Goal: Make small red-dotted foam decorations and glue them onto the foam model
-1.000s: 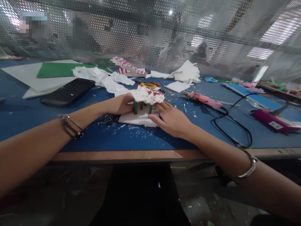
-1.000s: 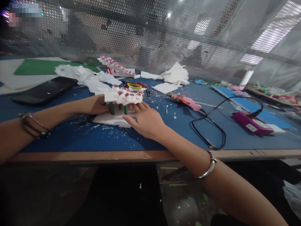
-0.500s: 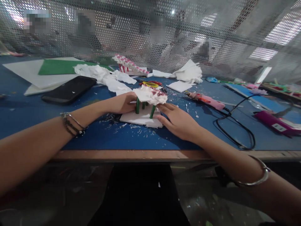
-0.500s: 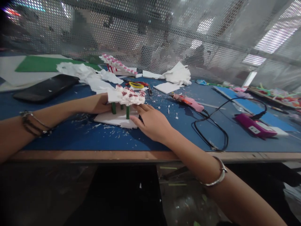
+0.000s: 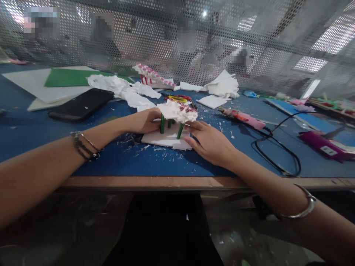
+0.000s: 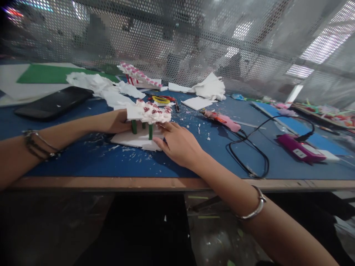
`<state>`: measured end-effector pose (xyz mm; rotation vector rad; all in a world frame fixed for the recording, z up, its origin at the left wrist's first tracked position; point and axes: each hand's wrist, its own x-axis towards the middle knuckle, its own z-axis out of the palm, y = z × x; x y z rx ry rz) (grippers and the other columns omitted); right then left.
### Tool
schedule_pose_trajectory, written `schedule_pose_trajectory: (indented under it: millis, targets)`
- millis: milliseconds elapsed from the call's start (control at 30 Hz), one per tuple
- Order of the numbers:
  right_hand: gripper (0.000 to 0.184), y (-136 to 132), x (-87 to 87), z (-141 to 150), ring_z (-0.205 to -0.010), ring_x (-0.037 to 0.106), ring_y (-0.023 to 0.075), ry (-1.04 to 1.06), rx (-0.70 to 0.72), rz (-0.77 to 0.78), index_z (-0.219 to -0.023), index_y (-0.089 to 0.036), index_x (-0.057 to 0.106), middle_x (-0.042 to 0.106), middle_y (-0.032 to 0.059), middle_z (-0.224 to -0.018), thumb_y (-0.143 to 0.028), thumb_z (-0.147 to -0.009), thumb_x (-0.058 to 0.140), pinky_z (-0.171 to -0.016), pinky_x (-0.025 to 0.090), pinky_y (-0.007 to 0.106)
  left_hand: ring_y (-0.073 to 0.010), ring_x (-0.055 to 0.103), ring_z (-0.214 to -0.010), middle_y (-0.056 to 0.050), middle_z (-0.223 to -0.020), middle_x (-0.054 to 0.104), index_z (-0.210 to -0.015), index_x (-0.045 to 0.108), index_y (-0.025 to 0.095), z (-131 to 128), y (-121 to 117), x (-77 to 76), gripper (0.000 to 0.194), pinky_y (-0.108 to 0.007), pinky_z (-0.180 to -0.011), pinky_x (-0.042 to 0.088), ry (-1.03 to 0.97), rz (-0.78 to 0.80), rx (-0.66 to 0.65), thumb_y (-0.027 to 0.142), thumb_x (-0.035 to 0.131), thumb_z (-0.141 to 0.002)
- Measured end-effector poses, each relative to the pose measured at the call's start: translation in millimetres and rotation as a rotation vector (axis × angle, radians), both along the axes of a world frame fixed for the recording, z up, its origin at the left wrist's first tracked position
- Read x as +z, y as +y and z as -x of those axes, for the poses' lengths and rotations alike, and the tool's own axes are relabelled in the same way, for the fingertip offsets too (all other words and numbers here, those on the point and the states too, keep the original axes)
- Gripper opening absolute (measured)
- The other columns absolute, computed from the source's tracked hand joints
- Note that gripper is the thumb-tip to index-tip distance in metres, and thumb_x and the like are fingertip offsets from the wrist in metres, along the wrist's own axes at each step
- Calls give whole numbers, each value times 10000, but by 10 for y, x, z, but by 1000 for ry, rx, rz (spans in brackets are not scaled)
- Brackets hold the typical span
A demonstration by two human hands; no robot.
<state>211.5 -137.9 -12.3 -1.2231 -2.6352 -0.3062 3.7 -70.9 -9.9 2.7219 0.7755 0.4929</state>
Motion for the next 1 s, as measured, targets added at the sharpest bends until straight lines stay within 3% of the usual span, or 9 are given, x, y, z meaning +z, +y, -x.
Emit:
schedule_pose_trajectory:
  millis: [133, 400, 633, 1000]
  targets:
    - [452, 6, 8, 29, -1083, 446, 268, -15, -8, 15, -1027, -76, 572, 501, 132, -1187, -382, -867, 281, -867, 401, 384, -146, 547, -685, -38, -744, 623, -793, 603, 139, -1, 9, -8, 269, -243, -647, 440, -5, -13, 0, 168, 344, -726]
    - [462, 4, 9, 50, -1027, 457, 279, -32, -24, 21, -996, -83, 579, 533, 136, -1106, -416, -857, 290, -835, 402, 400, -205, 543, -889, -61, -959, 620, -903, 609, 161, 12, 58, -57, 293, -288, -755, 426, 4, -51, 4, 205, 352, -769]
    - [501, 7, 0, 56, -1040, 444, 280, -55, -26, 14, -1026, -79, 565, 518, 145, -1124, -442, -858, 262, -841, 394, 401, -200, 549, -881, -76, -940, 625, -888, 615, 133, 3, 63, -49, 294, -270, -747, 432, 21, -83, 9, 174, 354, -760]
    - [508, 19, -2, 82, -1032, 453, 279, -38, -37, 26, -1016, -87, 562, 519, 140, -1121, -458, -852, 258, -827, 405, 410, -171, 571, -856, -60, -937, 637, -948, 595, 124, -2, 69, -52, 316, -253, -738, 450, -57, -50, -103, 136, 325, -783]
